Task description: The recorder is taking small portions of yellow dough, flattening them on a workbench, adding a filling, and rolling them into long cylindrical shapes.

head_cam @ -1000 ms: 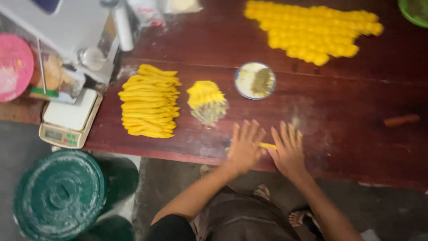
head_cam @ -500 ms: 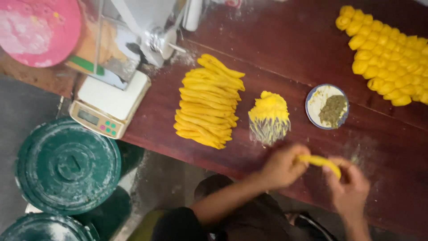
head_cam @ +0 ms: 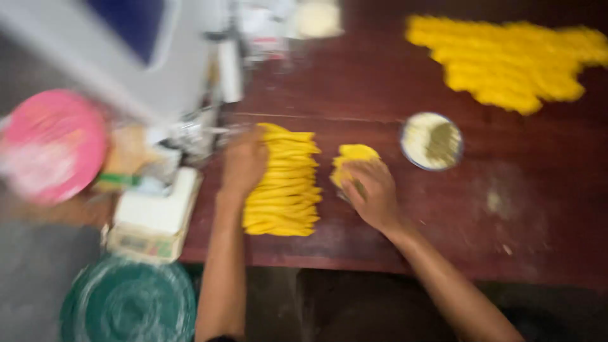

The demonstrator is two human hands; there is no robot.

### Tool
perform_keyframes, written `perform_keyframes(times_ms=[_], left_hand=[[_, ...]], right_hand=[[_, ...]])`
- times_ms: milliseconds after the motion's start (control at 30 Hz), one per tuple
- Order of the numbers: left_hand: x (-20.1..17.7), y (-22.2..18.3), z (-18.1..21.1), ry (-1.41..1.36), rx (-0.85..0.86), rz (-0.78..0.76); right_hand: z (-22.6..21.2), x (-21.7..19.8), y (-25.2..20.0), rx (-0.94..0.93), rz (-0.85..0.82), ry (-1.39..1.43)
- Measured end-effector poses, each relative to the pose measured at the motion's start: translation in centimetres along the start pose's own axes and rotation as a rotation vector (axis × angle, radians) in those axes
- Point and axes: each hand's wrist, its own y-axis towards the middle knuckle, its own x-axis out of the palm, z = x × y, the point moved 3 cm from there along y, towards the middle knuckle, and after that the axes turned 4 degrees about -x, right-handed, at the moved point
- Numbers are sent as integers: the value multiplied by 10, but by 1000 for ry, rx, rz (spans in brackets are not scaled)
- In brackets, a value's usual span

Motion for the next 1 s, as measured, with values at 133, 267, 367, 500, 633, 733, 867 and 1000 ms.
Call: perform_keyframes(times_ms=[133,267,367,500,633,733,867,1000], left_hand=[[25,17,27,-148,-168,-335],[61,45,58,242,-141,-271],[92,75,136,87,-22,12],[198,90,246,-234,130,13],[299,97,340,-314,183,-165],[385,120,348,-76,194,-128],[412,126,342,4,158,-109],[419,133,322,5,143,-219]], right_hand=[[55,-72,-124,292,132,-73],[75,-168,-225,720,411,-252],[84,-211,-282,992,550,-274],[117,-227,-301,981,615,-227],[152,-256,-270,1080,658,50],[191,-283,-263,1074,636,63],[222,-325,-280,1027,648,56],[239,-344,-313,1048,790,22]])
